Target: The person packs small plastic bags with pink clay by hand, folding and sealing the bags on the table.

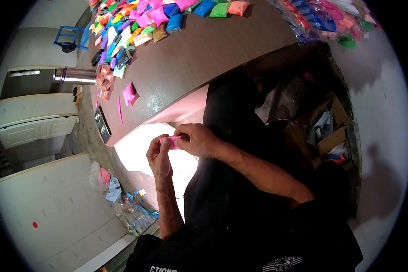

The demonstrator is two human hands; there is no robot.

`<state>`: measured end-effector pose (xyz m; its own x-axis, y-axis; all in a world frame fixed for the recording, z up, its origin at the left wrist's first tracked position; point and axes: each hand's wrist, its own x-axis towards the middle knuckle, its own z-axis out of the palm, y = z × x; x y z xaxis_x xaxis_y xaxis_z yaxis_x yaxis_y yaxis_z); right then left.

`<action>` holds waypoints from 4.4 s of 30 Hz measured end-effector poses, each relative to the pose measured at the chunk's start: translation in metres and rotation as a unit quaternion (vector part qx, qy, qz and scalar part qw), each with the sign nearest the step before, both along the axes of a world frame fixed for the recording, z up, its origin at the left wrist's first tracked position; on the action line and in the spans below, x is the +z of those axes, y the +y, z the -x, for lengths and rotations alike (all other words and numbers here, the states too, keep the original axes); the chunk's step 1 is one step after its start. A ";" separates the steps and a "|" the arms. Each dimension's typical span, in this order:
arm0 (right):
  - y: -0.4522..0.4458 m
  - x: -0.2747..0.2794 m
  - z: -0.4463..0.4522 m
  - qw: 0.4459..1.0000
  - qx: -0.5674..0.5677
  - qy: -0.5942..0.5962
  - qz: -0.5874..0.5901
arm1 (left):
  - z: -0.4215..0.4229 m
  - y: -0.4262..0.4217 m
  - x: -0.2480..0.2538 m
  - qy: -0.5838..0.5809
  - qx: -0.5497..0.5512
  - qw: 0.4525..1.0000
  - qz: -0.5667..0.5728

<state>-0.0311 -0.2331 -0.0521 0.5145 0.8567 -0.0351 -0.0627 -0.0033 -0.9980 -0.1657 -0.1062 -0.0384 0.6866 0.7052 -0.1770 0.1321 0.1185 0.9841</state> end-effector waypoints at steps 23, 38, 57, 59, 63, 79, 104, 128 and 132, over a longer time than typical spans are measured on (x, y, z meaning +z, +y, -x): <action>-0.001 -0.001 -0.002 0.996 -0.037 0.062 -0.046 | 0.000 0.002 -0.003 0.003 0.010 1.000 -0.003; 0.003 -0.009 -0.001 0.993 -0.017 0.087 -0.080 | -0.004 -0.005 0.005 0.028 -0.022 0.999 -0.032; -0.001 0.000 -0.003 0.998 -0.020 0.050 -0.028 | -0.002 -0.006 0.005 0.022 -0.002 1.000 -0.004; -0.001 -0.002 -0.001 0.998 -0.025 0.046 -0.028 | 0.002 -0.003 -0.001 0.007 0.005 1.000 -0.010; -0.001 0.000 -0.001 0.998 -0.028 0.047 -0.033 | 0.003 -0.003 -0.006 -0.013 0.002 0.999 -0.038; -0.003 0.005 -0.001 1.000 0.002 0.007 -0.023 | 0.005 0.001 0.005 -0.022 -0.006 0.999 -0.027; -0.020 -0.001 -0.009 0.998 -0.008 0.049 -0.035 | -0.020 -0.024 0.023 0.018 -0.012 0.999 -0.046; -0.018 -0.004 -0.018 0.984 -0.075 0.113 -0.112 | -0.037 -0.035 0.017 0.023 -0.032 0.999 -0.018; -0.018 -0.004 -0.017 0.983 -0.099 0.110 -0.112 | -0.036 -0.034 0.014 0.062 -0.054 0.996 -0.026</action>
<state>-0.0145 -0.2513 -0.0562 0.6731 0.7394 0.0133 -0.2548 0.2488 -0.9344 -0.1299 -0.1404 -0.0248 0.7344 0.6389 -0.2291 0.2613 0.0454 0.9642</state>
